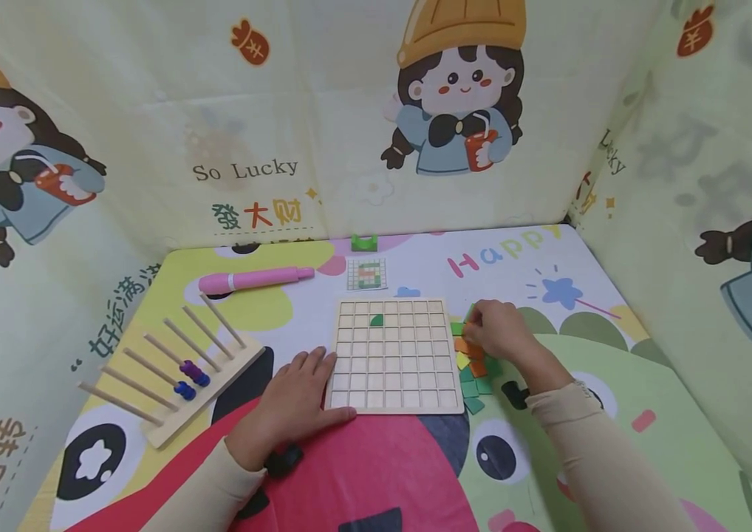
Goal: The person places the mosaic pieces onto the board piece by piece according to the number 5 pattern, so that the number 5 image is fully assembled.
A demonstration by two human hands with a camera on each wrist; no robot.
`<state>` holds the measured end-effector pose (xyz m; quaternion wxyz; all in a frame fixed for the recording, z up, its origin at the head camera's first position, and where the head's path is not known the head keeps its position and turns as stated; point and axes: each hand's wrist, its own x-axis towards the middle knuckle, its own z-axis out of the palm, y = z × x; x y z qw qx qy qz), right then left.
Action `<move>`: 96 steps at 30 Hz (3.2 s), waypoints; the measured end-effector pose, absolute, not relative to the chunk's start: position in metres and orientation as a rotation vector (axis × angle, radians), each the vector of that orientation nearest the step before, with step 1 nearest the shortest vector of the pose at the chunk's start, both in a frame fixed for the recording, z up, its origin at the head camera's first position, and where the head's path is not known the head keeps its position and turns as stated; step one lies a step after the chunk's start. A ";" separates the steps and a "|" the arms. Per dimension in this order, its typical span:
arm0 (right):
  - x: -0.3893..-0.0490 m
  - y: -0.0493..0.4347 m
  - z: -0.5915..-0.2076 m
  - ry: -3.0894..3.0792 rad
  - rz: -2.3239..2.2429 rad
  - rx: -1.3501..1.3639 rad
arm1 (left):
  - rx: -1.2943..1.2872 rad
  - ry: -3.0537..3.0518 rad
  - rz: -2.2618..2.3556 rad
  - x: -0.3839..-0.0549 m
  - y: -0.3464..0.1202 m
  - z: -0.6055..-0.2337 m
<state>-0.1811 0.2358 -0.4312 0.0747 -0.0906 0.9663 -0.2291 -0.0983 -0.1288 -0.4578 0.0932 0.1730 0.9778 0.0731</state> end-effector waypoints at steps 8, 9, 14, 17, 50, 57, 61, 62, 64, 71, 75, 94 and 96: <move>-0.186 0.215 -0.426 2.833 -0.828 -0.286 | 0.505 2.895 0.220 -0.098 -0.129 -0.458; -0.187 0.211 -0.426 2.825 -0.838 -0.291 | 0.506 2.895 0.219 -0.098 -0.129 -0.458; -0.190 0.192 -0.425 2.817 -0.851 -0.345 | 0.509 2.895 0.220 -0.098 -0.129 -0.458; -0.191 0.180 -0.423 2.799 -0.871 -0.374 | 0.509 2.897 0.221 -0.098 -0.129 -0.456; -0.218 0.093 -0.433 2.665 -0.719 -0.696 | 0.530 2.915 0.205 -0.098 -0.132 -0.454; -0.217 0.086 -0.431 2.733 -0.582 -0.651 | 0.525 2.915 0.207 -0.098 -0.132 -0.453; -0.216 0.083 -0.433 2.762 -0.508 -0.618 | 0.525 2.914 0.209 -0.098 -0.131 -0.452; -0.215 0.083 -0.433 2.766 -0.499 -0.616 | 0.524 2.913 0.209 -0.098 -0.131 -0.451; -0.213 0.084 -0.432 2.772 -0.506 -0.610 | 0.520 2.909 0.214 -0.098 -0.131 -0.451; -0.202 0.106 -0.430 2.815 -0.624 -0.670 | 0.508 2.902 0.216 -0.098 -0.132 -0.451; -0.197 0.126 -0.432 2.842 -0.644 -0.676 | 0.479 2.895 0.212 -0.098 -0.133 -0.450; -0.176 0.225 -0.433 2.855 -0.620 -0.429 | 0.487 2.887 0.226 -0.097 -0.133 -0.449; -0.174 0.226 -0.435 2.846 -0.605 -0.404 | 0.493 2.888 0.227 -0.097 -0.132 -0.450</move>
